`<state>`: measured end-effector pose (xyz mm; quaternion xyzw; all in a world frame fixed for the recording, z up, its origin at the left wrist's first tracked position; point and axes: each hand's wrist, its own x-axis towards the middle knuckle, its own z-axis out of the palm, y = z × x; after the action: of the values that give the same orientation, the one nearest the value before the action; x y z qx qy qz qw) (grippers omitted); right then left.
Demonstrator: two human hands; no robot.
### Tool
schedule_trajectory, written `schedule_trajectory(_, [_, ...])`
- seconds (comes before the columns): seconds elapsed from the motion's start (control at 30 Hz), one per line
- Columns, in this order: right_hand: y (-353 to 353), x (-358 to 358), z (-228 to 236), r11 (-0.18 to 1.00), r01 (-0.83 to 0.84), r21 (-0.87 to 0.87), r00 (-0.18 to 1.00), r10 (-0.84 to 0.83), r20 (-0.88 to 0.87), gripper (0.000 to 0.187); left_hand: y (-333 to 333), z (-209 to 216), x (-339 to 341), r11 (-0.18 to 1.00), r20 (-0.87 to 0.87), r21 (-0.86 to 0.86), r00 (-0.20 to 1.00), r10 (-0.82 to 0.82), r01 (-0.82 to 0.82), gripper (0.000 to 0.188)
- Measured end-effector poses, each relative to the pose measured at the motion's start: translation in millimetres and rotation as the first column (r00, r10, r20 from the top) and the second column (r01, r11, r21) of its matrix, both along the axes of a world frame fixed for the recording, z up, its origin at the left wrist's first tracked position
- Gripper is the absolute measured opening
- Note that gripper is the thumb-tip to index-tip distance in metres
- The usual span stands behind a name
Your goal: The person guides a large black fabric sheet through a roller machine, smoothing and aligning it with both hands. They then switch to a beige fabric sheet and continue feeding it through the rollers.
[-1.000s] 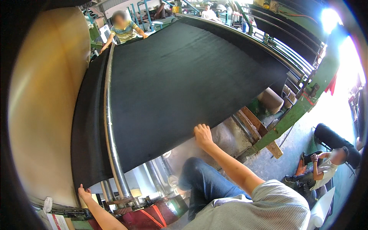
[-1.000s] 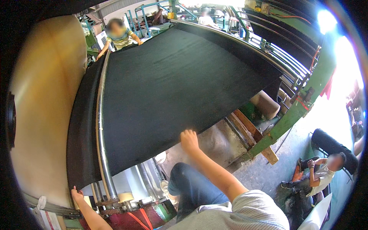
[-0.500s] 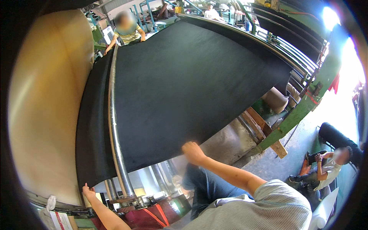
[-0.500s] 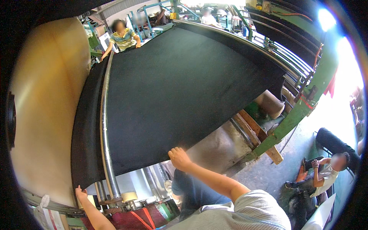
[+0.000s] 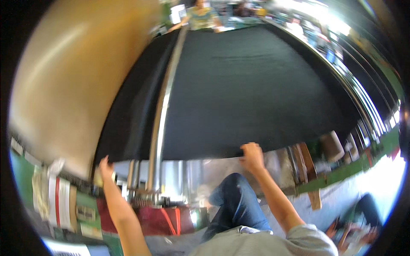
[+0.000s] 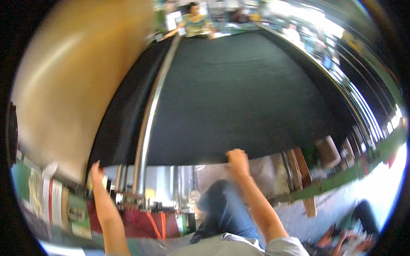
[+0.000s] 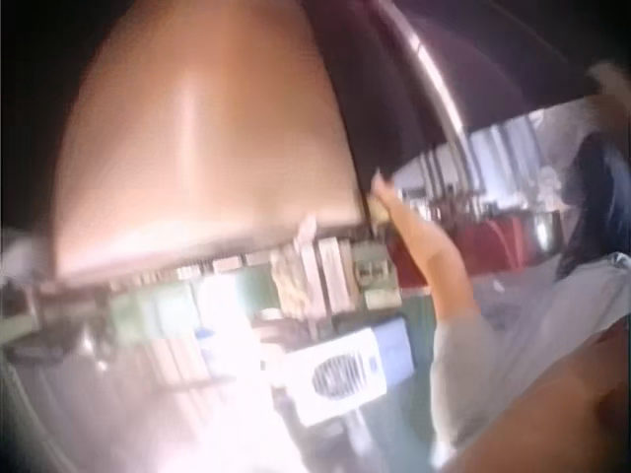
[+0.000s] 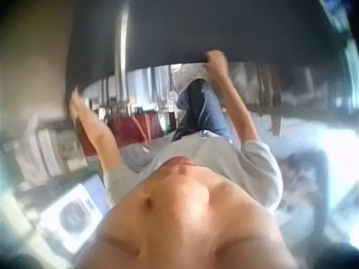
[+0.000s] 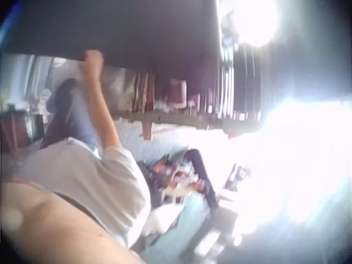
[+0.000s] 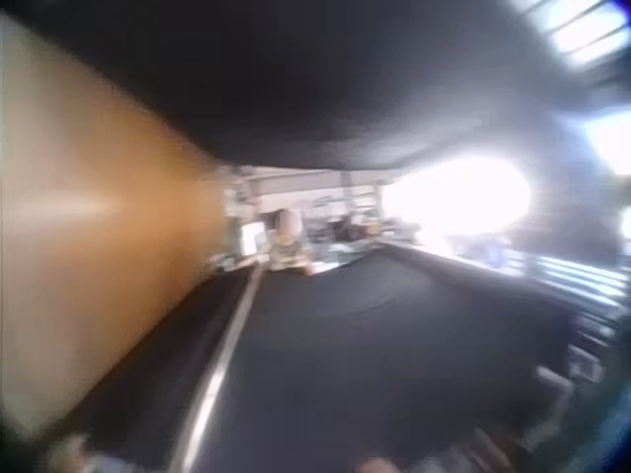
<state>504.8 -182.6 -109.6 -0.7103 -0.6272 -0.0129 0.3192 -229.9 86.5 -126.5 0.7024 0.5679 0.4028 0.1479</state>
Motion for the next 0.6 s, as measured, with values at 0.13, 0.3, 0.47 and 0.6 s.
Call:
schedule_trajectory(0.13, [-2,19,0,0.960,0.280,0.006,0.951,-0.278,0.136,0.037,-9,41,83,0.824,0.706,-0.564,0.485,0.516,-0.055,0.023])
schedule_trajectory(0.3, [-4,37,-23,0.970,0.239,-0.034,0.944,-0.224,0.244,0.021,-16,56,106,0.684,0.617,-0.645,0.297,0.729,-0.341,0.025])
schedule_trajectory(0.47, [-1,8,-28,0.997,0.071,-0.021,0.972,-0.065,0.227,0.015,-23,58,98,0.606,0.657,-0.608,0.104,0.747,-0.513,0.010])
schedule_trajectory(0.6, [-2,-13,-34,1.000,0.022,-0.018,0.979,-0.018,0.203,0.011,-19,58,110,0.665,0.643,-0.673,0.187,0.743,-0.324,0.009])
